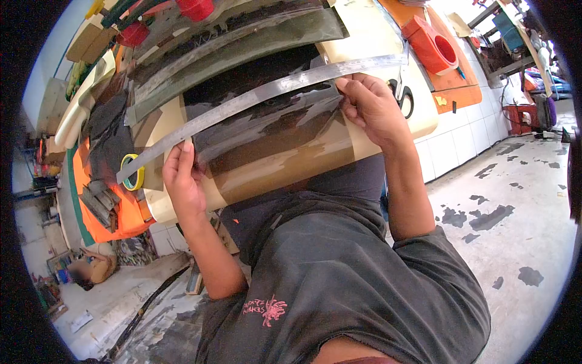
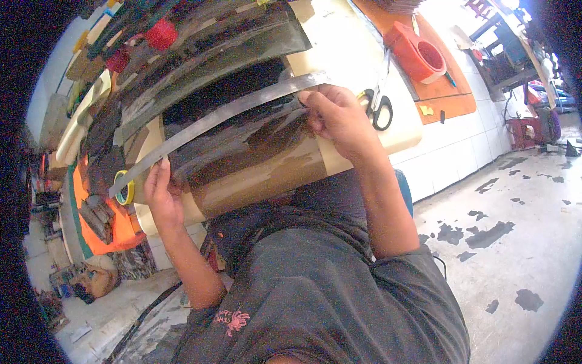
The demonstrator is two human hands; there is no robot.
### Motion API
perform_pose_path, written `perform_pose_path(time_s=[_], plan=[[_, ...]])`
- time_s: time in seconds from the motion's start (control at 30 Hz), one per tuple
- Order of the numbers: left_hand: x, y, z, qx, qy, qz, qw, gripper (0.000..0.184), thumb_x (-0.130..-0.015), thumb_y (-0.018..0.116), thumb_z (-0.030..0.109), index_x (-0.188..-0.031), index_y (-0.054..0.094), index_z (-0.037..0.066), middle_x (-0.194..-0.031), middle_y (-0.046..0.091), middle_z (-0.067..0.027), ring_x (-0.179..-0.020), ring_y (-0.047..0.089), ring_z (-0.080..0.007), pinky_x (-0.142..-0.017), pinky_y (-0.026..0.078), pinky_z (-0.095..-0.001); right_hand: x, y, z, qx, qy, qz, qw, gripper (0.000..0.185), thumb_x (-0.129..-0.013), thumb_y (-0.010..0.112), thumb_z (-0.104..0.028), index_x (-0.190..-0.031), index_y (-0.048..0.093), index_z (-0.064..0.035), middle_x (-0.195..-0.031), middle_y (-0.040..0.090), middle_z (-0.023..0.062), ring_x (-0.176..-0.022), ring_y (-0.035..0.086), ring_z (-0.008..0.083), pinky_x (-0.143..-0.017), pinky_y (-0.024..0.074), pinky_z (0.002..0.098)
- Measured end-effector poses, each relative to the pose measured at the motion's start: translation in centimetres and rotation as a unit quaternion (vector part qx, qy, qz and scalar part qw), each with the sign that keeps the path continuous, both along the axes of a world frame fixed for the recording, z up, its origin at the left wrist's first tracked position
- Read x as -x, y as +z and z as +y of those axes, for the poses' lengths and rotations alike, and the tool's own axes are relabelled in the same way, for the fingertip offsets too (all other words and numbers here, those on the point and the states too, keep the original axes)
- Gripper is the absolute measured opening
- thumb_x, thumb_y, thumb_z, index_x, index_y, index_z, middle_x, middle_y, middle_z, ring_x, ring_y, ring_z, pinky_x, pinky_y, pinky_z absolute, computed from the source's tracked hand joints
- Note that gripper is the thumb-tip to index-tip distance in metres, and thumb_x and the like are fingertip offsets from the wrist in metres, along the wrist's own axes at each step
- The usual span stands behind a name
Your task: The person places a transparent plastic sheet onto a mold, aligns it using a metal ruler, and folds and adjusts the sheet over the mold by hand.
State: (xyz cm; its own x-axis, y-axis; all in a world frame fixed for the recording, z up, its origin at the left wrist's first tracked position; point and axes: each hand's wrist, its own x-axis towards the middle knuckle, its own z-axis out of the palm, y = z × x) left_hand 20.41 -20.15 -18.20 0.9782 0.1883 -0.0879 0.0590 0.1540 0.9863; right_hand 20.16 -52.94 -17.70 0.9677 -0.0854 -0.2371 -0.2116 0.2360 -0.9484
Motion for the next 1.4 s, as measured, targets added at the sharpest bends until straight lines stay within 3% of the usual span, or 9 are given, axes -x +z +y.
perform_pose_path(time_s=[0.43,0.77,1.4], plan=[[0.2,-0.8,-0.3,-0.051,0.029,-0.034,0.998,0.024,-0.096,0.061,0.026,-0.104,0.064,0.003,-0.076,0.053,0.0057,-0.064,0.046,-0.0045,-0.056,0.035,-0.0212,0.4,-0.2,0.0,0.004,0.007,-0.025,1.0,0.021,-0.095,0.061,-0.022,-0.094,0.06,-0.0009,-0.061,0.049,-0.0032,-0.048,0.04,0.0041,-0.043,0.0286,0.019],[0.6,-0.1,-1.0,-0.032,0.041,-0.005,0.999,0.025,-0.097,0.06,0.027,-0.105,0.064,0.004,-0.076,0.056,0.0047,-0.064,0.047,-0.0054,-0.056,0.035,-0.0214,0.2,-0.3,0.1,0.021,0.003,-0.003,1.0,0.022,-0.097,0.057,-0.023,-0.101,0.058,-0.0011,-0.064,0.048,-0.0034,-0.051,0.043,0.0048,-0.044,0.0312,0.0194],[0.4,-0.3,-0.8,-0.015,0.036,-0.021,0.999,0.024,-0.096,0.061,0.024,-0.106,0.065,0.003,-0.081,0.06,0.0034,-0.065,0.048,-0.0053,-0.057,0.035,-0.0212,0.2,-0.6,-0.1,0.005,0.015,-0.011,1.0,0.022,-0.097,0.057,-0.024,-0.1,0.058,-0.0025,-0.069,0.049,-0.003,-0.058,0.046,0.0055,-0.048,0.0345,0.0201]])
